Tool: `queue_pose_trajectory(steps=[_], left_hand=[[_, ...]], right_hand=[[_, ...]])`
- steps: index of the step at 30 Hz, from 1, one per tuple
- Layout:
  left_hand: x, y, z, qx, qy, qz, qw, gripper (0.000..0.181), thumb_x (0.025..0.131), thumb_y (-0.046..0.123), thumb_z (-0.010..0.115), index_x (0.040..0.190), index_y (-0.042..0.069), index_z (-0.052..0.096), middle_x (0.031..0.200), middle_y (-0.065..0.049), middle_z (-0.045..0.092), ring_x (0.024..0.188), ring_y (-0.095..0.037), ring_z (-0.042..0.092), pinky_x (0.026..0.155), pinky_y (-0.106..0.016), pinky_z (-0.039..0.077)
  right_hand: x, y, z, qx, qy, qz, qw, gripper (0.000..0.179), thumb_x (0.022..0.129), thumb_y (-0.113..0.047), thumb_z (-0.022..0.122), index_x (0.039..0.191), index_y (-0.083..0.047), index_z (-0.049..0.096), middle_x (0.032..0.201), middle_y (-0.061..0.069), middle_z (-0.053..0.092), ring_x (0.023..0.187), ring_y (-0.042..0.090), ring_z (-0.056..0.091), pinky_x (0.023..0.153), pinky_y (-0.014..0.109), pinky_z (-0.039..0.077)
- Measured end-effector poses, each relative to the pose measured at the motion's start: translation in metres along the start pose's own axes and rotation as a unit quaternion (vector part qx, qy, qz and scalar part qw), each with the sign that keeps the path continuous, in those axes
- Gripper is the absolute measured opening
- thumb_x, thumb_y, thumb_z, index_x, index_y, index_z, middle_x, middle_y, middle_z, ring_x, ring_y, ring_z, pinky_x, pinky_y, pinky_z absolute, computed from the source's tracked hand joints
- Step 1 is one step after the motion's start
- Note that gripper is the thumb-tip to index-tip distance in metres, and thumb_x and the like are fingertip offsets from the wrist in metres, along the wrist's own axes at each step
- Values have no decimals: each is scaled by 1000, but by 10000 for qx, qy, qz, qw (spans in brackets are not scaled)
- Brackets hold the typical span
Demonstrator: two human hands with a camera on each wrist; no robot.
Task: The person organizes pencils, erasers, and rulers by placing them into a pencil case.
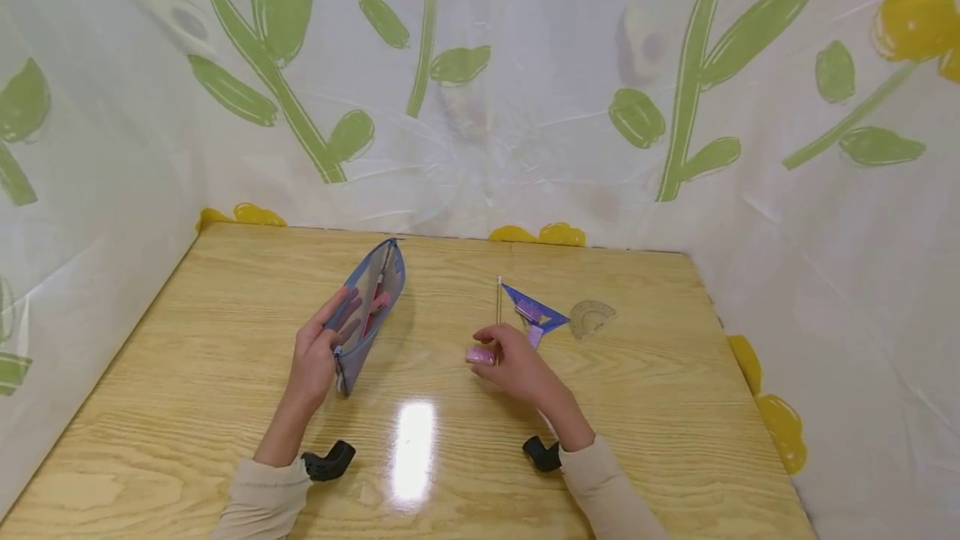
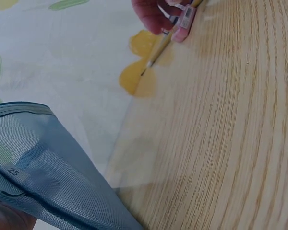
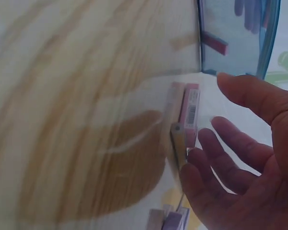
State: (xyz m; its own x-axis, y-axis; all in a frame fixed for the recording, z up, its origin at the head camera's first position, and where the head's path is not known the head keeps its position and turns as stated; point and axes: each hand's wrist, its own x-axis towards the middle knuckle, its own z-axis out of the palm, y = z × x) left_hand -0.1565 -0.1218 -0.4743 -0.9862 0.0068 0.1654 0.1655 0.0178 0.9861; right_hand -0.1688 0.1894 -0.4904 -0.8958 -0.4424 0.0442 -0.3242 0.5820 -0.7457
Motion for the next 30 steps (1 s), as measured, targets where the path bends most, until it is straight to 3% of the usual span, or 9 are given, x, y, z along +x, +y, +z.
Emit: queue_pose_trajectory(steps=[4, 11, 16, 22, 27, 30], left_hand=[[0, 0, 0, -55, -20, 9, 10000, 67, 92, -10, 20, 157, -4, 30, 161, -23, 35, 150, -38, 32, 122, -57, 26], [-2, 1, 0, -98, -1, -94, 9999, 66, 93, -9, 21, 158, -3, 29, 161, -22, 35, 149, -36, 35, 122, -41, 30], [-2, 2, 1, -68, 12, -94, 9999, 66, 93, -9, 21, 158, -3, 29, 160, -22, 36, 149, -37, 35, 122, -50, 29], [-2, 2, 1, -120, -55, -27, 9999, 67, 91, -11, 21, 157, -4, 30, 161, -22, 35, 150, -37, 32, 123, -58, 22], [-3, 2, 2, -60, -51, -79, 9999, 66, 93, -10, 21, 158, -3, 30, 161, -22, 36, 149, -36, 34, 123, -56, 23], [-2, 3, 3, 96, -50, -67, 9999, 65, 93, -10, 22, 158, -2, 31, 161, -20, 37, 151, -34, 30, 115, -46, 33]], right_hand=[[-3, 1, -2, -34, -11, 248, 9997, 41, 87, -9, 79, 124, 3, 66, 114, 13, 66, 94, 21, 58, 80, 32, 53], [-4, -1, -3, -216, -31, 429, 9988, 38, 84, -4, 80, 120, 4, 68, 108, 11, 66, 92, 20, 56, 80, 32, 51], [-5, 0, -3, -255, -141, 334, 9990, 35, 83, -3, 80, 115, 4, 70, 98, 9, 64, 86, 20, 50, 73, 27, 45], [-4, 1, -2, -435, -67, 383, 9983, 29, 84, -4, 80, 110, 2, 71, 97, 8, 64, 85, 18, 52, 72, 27, 46], [-3, 2, -2, -578, -9, 385, 9976, 23, 83, -3, 81, 103, 2, 72, 94, 7, 64, 83, 15, 53, 70, 25, 47], [-4, 2, -3, -604, -1, 449, 9972, 21, 83, -3, 81, 101, 1, 72, 92, 6, 62, 81, 15, 51, 69, 24, 46]])
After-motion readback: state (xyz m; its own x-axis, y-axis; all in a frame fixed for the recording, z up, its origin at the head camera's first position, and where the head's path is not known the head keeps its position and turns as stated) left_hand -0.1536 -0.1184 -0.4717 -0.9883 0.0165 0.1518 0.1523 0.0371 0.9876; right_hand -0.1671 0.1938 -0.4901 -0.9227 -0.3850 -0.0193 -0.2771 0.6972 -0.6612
